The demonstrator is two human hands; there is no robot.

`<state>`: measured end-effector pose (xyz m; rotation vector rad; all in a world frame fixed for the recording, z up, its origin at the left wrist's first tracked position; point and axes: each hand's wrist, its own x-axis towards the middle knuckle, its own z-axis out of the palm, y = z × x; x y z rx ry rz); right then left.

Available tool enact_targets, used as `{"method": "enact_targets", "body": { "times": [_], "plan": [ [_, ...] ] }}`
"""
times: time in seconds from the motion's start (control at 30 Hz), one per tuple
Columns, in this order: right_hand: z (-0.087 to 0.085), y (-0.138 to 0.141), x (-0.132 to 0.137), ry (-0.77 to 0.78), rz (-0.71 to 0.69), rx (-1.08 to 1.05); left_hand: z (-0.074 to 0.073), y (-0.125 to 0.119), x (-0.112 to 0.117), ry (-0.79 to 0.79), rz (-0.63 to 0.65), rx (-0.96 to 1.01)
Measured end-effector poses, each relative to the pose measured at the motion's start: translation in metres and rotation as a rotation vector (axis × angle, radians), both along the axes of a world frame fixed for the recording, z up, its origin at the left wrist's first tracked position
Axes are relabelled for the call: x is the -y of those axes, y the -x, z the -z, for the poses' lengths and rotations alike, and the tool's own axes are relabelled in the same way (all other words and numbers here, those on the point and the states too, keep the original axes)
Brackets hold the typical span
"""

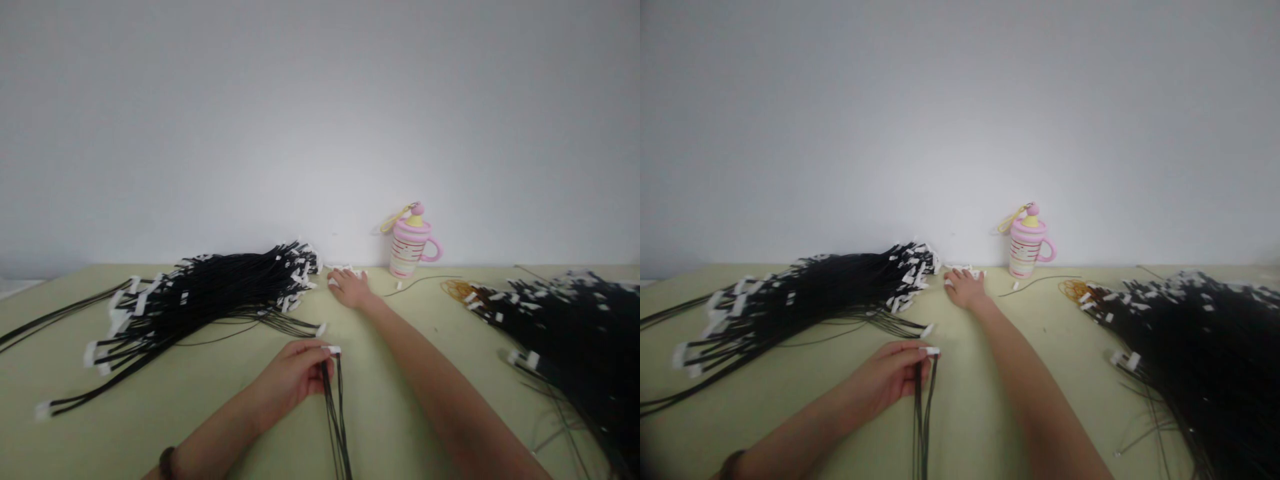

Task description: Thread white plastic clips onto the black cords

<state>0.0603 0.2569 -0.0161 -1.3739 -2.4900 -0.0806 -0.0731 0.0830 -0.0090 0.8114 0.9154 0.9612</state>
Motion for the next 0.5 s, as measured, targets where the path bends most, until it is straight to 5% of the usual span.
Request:
{"method": "enact_targets", "body": {
  "times": [0.23, 0.5],
  "plan": [
    [-0.005, -0.001, -0.011, -0.016, 0.070, 0.010, 0.000, 0.001, 0.002, -0.005, 0.000, -0.001],
    [-0.014, 0.000, -0.037, 0.016, -0.036, 0.084, 0.000, 0.001, 0.002, 0.014, -0.012, -0.006]
  ]
}}
